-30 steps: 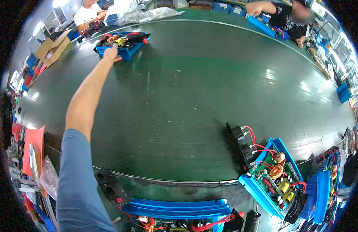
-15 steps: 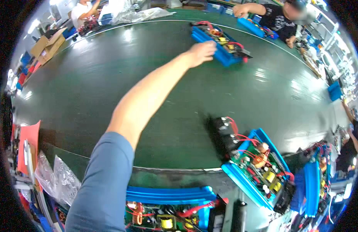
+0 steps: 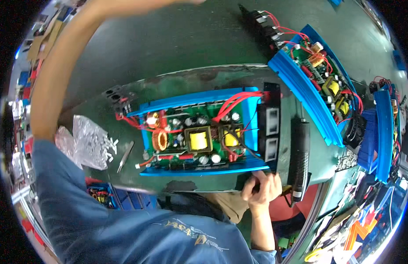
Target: Assembling electronic power inverters by installing components and connecting internal wiring.
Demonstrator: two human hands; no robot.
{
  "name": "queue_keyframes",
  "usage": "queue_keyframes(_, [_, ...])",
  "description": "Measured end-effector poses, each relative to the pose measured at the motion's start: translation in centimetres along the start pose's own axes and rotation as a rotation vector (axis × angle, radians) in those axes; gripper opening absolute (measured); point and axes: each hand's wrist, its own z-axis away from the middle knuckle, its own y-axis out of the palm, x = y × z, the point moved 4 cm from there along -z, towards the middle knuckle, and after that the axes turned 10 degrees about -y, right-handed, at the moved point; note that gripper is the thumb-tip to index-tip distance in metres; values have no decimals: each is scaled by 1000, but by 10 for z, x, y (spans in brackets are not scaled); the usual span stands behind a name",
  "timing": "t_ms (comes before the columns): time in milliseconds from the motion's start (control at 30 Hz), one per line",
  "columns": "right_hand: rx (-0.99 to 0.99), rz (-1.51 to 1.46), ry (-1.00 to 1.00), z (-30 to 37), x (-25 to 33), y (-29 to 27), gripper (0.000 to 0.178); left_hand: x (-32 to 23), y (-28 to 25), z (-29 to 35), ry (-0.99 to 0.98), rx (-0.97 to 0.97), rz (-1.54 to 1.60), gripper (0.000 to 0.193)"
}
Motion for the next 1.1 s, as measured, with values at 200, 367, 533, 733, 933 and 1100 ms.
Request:
queue_keyframes(200, [-20, 5, 202, 14, 0, -40, 17, -8, 93, 224, 179, -107, 305, 36])
queue_keyframes(367, [-113, 408, 254, 7, -17, -72, 23, -31, 171, 288, 39, -340, 25, 39])
queue_keyframes(533, [16, 420, 366, 10, -19, -88, 44, -30, 197, 276, 158, -531, 109, 24])
queue_keyframes(733, [152, 276, 492, 35, -7, -78, 51, -32, 199, 281, 100, -519, 219, 22])
queue_keyframes(933, [-43, 53, 541, 96, 14, -103, 59, 19, 171, 294, -313, -723, 252, 20])
queue_keyframes(1100, [-101, -424, 1000, 102, 44, -64, 56, 108, 199, 368, -583, -634, 105, 17])
